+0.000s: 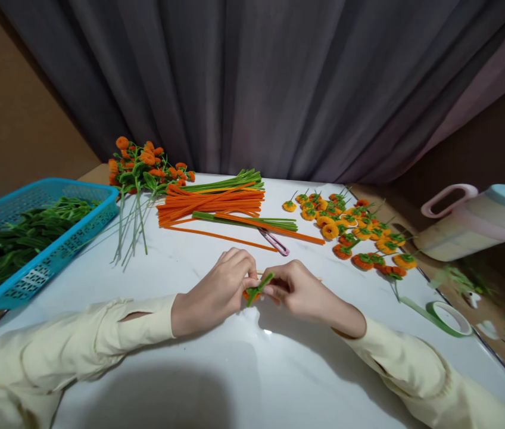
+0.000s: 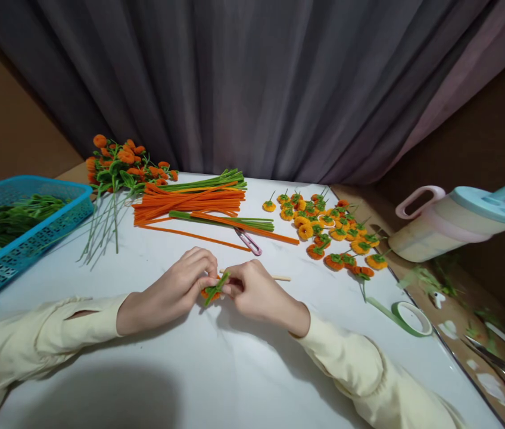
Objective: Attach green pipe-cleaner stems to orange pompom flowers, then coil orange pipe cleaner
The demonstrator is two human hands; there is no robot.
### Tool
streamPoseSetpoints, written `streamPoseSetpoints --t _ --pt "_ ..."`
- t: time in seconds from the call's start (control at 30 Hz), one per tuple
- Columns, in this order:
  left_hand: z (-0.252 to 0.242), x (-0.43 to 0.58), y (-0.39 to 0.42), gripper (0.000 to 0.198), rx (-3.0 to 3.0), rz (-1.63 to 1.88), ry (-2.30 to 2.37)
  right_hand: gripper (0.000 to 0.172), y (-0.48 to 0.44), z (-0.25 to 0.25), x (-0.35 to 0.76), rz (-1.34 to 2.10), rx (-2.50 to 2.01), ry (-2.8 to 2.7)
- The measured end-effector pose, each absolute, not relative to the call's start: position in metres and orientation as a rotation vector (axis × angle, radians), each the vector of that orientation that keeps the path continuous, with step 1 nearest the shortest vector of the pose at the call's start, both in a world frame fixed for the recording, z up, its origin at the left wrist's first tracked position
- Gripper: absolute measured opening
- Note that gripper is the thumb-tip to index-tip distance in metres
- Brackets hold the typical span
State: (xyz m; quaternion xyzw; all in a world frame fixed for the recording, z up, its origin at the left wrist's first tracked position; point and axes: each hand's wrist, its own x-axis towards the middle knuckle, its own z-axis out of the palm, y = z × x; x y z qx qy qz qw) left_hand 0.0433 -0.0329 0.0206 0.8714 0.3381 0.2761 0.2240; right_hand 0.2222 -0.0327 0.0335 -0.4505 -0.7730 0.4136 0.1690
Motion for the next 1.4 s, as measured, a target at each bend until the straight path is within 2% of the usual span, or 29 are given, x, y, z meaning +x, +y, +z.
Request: streamPoseSetpoints --t 0.1,0.23,0.37,0.5,0.8,0.97,1.1,1.4 --pt "0.02 0.044 -0.034 0.017 2.345 0.704 0.914 0.014 -0.034 0.034 0.221 1.026 -1.248 -2.36" --pt "0.02 0.043 -0.028 0.016 2.182 0.629 0.931 0.016 -0.03 0.034 0.226 1.044 -1.174 -2.466" --pt "0.021 0.04 -0.014 0.014 1.66 0.48 0.844 0.017 -0.028 0.038 0.235 0.989 -1.153 -2.477" --pt "0.016 0.038 -0.007 0.034 1.26 0.264 0.591 0.017 -0.033 0.042 0.242 0.954 -1.111 -2.475" --pt "0.003 0.041 -0.02 0.032 1.075 0.402 0.68 0.022 -0.062 0.021 0.251 0.893 -1.368 -2.164" --pt "0.0 0.044 -0.027 0.036 1.12 0.416 0.63 0.013 -0.068 0.013 0.246 0.887 -1.305 -2.192" --pt "-0.002 0.043 -0.027 0.029 1.178 0.428 0.65 0.017 -0.067 0.01 0.247 0.839 -1.208 -2.237" --pt "0.0 0.043 -0.023 0.03 1.161 0.367 0.66 0.018 -0.068 0.001 0.251 0.628 -1.092 -2.335"
